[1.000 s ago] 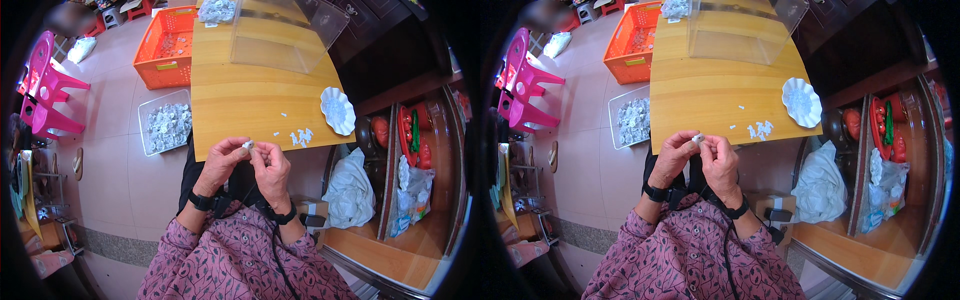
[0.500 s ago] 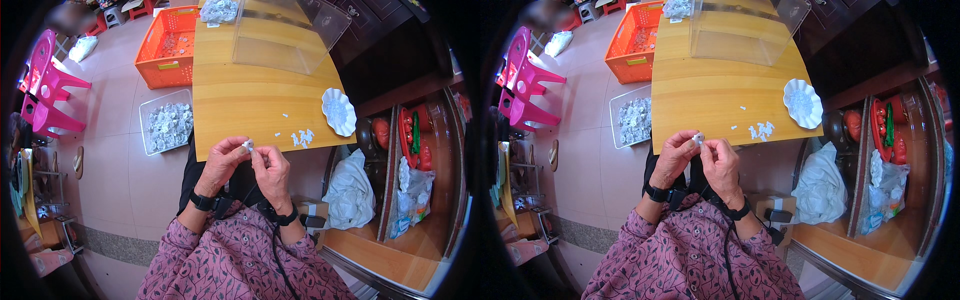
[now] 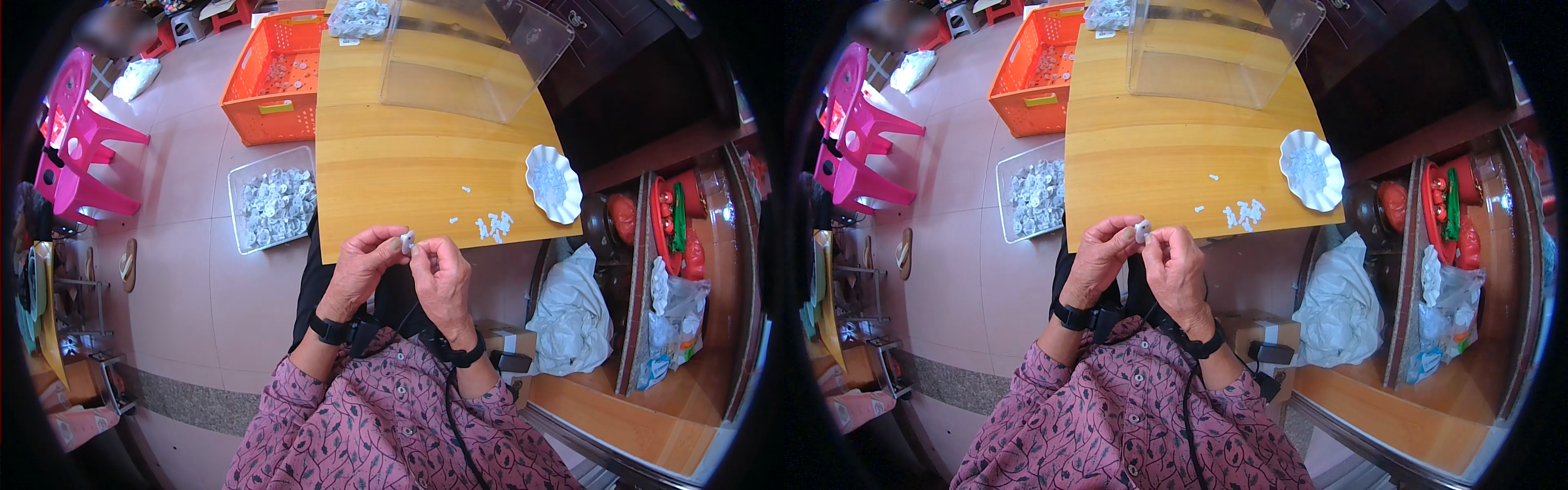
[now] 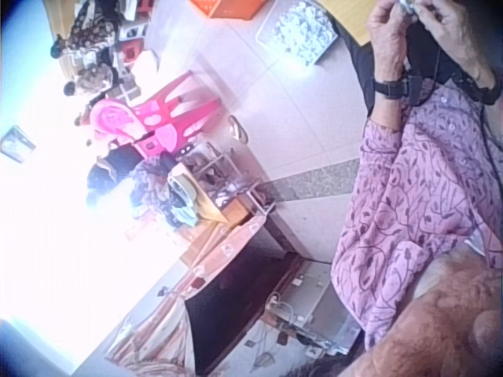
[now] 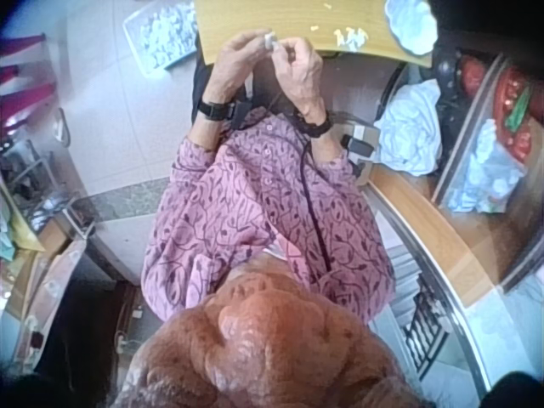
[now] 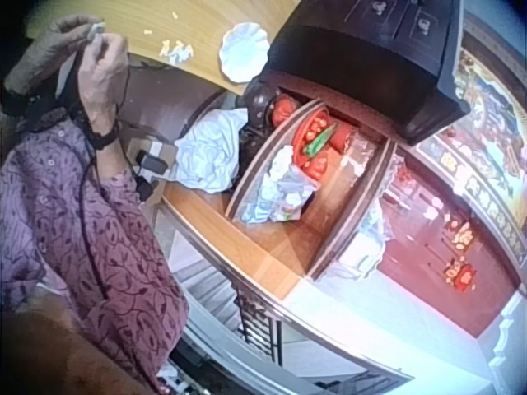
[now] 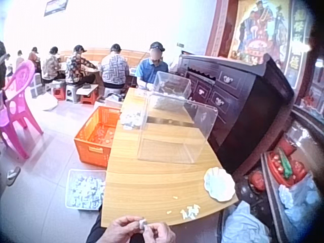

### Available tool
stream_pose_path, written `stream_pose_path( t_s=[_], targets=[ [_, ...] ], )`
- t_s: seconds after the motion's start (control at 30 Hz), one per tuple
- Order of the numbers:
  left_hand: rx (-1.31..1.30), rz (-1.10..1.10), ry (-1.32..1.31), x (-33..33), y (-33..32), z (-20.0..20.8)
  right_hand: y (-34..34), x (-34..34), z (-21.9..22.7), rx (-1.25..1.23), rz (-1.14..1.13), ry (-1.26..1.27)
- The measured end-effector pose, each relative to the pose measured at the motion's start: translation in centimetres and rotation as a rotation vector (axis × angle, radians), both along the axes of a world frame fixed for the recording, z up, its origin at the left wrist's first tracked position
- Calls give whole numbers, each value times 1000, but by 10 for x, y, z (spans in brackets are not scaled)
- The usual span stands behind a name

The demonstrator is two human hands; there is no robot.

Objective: Assembling small white plastic components at a workshop table.

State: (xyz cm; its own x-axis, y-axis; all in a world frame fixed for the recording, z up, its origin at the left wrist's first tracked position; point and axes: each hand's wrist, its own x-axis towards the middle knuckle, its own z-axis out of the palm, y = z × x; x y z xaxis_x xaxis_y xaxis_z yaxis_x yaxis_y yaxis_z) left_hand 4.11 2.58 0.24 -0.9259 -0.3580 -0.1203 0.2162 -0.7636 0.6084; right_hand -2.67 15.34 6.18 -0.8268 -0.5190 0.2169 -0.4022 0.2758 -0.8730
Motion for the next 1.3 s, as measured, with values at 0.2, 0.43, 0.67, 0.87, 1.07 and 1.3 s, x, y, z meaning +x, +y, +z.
stream_pose_path(
  t_s=[0.2, 0.43, 0.67, 0.87, 1.07, 1.3],
  targets=[
    [-59, 0, -20, 1, -1, 2, 0, 0, 0, 19, 4, -18],
    [-76, -2, -45, 1, 0, 1, 0, 0, -2, 12, -6, -18],
    [-68, 6, -25, 1, 1, 4, -1, 3, -6, 15, -30, 56],
    [-68, 21, -21, 1, 4, 6, -1, 4, -13, 1, -39, -2],
    [-101, 31, -24, 2, 5, 15, -2, 6, -10, 0, -34, 129],
    [-221, 51, -77, 2, 11, 21, -1, 6, -10, 12, -44, 178]
  ],
)
